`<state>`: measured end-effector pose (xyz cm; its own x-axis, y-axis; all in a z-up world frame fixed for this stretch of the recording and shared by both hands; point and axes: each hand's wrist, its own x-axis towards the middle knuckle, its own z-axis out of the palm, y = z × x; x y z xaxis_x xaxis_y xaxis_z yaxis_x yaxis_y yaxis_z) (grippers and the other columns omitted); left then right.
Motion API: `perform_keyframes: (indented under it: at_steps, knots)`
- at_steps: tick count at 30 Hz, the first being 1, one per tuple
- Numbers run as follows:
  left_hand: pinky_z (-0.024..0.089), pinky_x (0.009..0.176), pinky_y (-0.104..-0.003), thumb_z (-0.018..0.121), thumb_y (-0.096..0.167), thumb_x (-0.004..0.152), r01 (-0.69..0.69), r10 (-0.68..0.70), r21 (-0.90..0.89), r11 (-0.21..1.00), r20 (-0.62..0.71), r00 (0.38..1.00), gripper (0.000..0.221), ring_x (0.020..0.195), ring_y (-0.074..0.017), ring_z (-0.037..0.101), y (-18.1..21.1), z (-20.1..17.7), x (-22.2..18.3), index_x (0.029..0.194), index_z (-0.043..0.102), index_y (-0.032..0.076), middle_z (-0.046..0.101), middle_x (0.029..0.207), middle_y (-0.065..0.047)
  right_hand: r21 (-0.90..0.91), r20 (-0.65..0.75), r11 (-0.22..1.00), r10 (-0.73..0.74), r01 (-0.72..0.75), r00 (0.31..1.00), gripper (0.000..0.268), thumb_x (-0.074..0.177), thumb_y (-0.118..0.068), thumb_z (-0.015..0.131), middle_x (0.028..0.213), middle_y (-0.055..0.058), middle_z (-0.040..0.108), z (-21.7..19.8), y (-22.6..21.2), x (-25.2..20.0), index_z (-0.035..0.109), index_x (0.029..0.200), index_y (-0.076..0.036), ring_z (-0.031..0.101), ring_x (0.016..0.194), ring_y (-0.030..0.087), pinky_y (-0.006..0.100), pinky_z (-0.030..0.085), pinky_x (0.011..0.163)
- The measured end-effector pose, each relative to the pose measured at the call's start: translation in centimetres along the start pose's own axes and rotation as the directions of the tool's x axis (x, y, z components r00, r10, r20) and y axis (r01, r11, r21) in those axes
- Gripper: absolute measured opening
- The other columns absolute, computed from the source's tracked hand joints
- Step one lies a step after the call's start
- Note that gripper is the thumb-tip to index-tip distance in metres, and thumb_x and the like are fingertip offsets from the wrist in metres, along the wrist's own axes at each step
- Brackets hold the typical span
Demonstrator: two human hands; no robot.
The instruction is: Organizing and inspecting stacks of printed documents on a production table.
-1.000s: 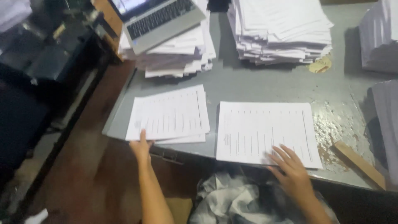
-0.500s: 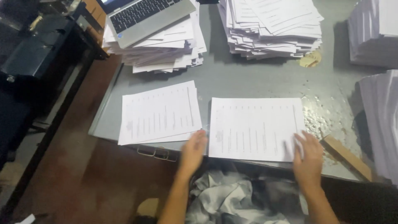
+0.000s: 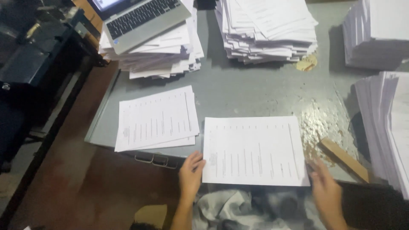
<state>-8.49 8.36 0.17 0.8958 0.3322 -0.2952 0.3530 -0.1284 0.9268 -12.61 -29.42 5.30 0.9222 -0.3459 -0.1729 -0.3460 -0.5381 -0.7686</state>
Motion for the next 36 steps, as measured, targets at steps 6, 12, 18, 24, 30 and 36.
perform_keyframes:
  at_steps: [6,12,18,24,30,36]
  knots:
    - [0.05,0.099,-0.027,0.07,0.029,0.091,0.247,-0.25,-0.055,0.967,-0.061,0.966,0.041,0.116,-0.0141,0.068,-2.9,-1.7,-0.9,0.128,0.07,0.011,0.076,0.124,-0.006,0.325,-0.198,0.942,0.153,-0.083,0.968,0.041,0.123,-0.016,0.05,0.091,0.025,0.073,-1.3,6.6,0.5,0.072,0.106,0.014,0.069,0.07,0.031,0.037,0.057,0.068]
    - [0.059,0.097,-0.037,0.059,0.032,0.097,0.378,-0.292,-0.273,0.885,0.306,0.906,0.051,0.112,-0.0268,0.073,-0.7,-0.7,0.2,0.131,0.068,-0.004,0.075,0.127,-0.02,0.564,0.33,0.623,0.431,-0.542,0.84,0.047,0.105,-0.026,0.055,0.122,0.027,0.071,1.9,4.9,1.0,0.067,0.129,0.012,0.066,0.108,0.037,0.045,0.045,0.097]
    - [0.057,0.092,-0.028,0.074,0.023,0.087,-0.052,-0.02,0.198,0.979,0.345,0.939,0.04,0.106,-0.0126,0.072,-2.2,-1.3,-0.7,0.124,0.072,0.008,0.079,0.122,-0.003,0.458,0.506,0.742,0.235,-0.489,0.83,0.07,0.081,0.009,0.075,0.103,0.041,0.08,0.7,9.5,2.0,0.061,0.149,0.0,0.072,0.081,0.046,0.05,0.055,0.073]
    - [0.057,0.085,-0.033,0.068,0.029,0.091,-0.305,0.278,0.154,0.94,0.174,0.945,0.038,0.099,-0.0205,0.076,4.9,0.0,-2.3,0.124,0.068,0.009,0.081,0.108,-0.007,0.164,-0.029,0.969,-0.183,0.185,0.983,0.028,0.082,-0.019,0.084,0.069,0.009,0.066,1.5,9.4,3.7,0.065,0.096,-0.004,0.057,0.061,0.016,0.031,0.044,0.059]
    - [0.051,0.106,-0.038,0.073,0.03,0.091,-0.309,0.342,-0.254,0.917,0.097,0.935,0.055,0.123,-0.0254,0.066,6.7,1.7,0.6,0.139,0.055,0.01,0.07,0.128,-0.011,0.195,-0.302,0.924,-0.264,0.33,0.916,0.041,0.098,-0.007,0.08,0.117,0.023,0.069,1.2,3.2,5.1,0.066,0.132,0.01,0.064,0.106,0.029,0.041,0.049,0.089]
    - [0.054,0.095,-0.036,0.06,0.01,0.098,-0.449,0.466,-0.194,0.872,0.05,0.883,0.023,0.108,-0.0222,0.068,0.3,4.4,4.3,0.121,0.063,0.008,0.073,0.114,-0.008,0.025,-0.33,0.996,-0.069,0.082,0.941,0.051,0.087,-0.031,0.09,0.098,0.027,0.073,5.1,5.9,8.1,0.074,0.117,0.008,0.067,0.087,0.036,0.047,0.048,0.069]
